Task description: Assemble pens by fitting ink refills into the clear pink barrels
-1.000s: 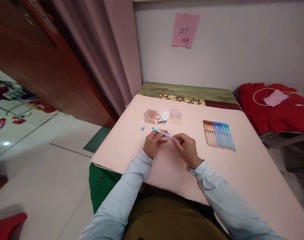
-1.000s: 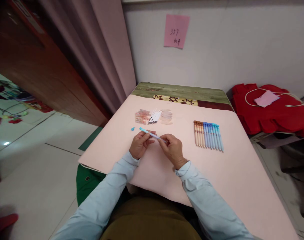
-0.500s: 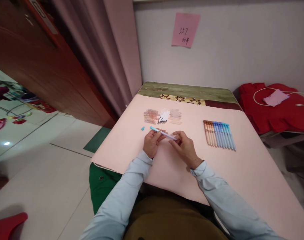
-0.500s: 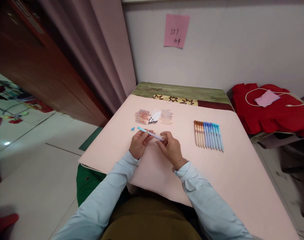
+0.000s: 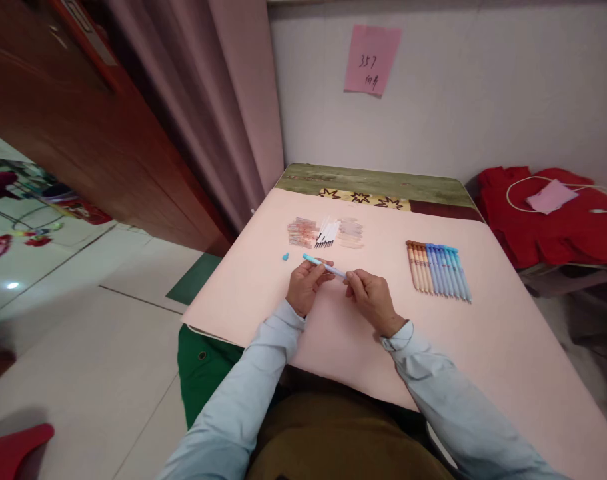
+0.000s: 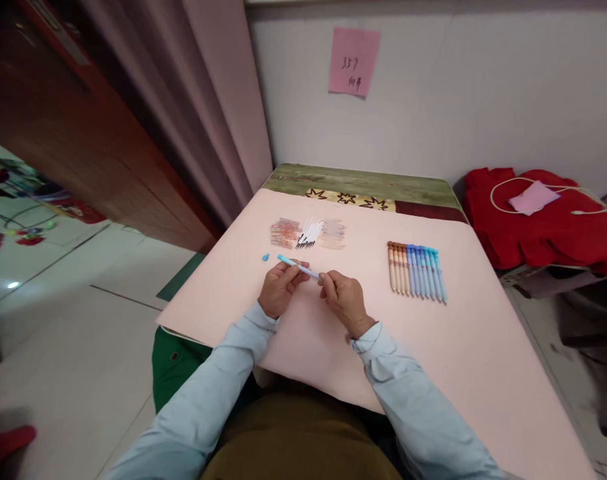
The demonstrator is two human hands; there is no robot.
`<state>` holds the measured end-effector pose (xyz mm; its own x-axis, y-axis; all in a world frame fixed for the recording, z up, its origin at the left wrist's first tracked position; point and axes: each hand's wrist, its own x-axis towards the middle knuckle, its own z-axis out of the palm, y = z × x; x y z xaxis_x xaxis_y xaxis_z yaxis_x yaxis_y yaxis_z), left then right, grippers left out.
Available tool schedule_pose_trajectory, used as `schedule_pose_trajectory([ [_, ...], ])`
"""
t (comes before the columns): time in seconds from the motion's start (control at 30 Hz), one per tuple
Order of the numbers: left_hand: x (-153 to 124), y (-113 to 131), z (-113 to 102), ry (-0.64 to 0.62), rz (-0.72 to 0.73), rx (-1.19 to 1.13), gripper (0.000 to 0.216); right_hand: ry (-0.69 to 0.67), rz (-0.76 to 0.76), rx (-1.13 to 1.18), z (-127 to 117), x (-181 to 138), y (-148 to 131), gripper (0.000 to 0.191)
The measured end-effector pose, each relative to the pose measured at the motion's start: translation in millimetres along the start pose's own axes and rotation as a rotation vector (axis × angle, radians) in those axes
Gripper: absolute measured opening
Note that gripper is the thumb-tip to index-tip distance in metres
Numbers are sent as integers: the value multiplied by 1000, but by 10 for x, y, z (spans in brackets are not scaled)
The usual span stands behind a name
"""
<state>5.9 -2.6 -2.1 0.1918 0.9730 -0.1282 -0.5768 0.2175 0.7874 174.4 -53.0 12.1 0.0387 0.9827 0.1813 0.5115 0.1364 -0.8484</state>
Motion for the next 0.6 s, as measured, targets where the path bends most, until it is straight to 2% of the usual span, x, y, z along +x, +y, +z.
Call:
schedule_pose_trajectory([
  [0.1,3,-8,-2,9,23,20,32,-8,-16,-4,5,7,-5,45],
  [0.2,6,-14,1,21,31,37,32,39,-55,-32,19,17,11,33],
  [0.3,2,-13,3,2,23,67,31,74,-81,-46,27,16,32,31],
  [0.4,-7,-6,2,-16,28,84,30,71,-85,-32,25,6,47,27],
  [0.6,-17,10,-5,-47,24,97,30,1,-73,-37,6,-3,3,31],
])
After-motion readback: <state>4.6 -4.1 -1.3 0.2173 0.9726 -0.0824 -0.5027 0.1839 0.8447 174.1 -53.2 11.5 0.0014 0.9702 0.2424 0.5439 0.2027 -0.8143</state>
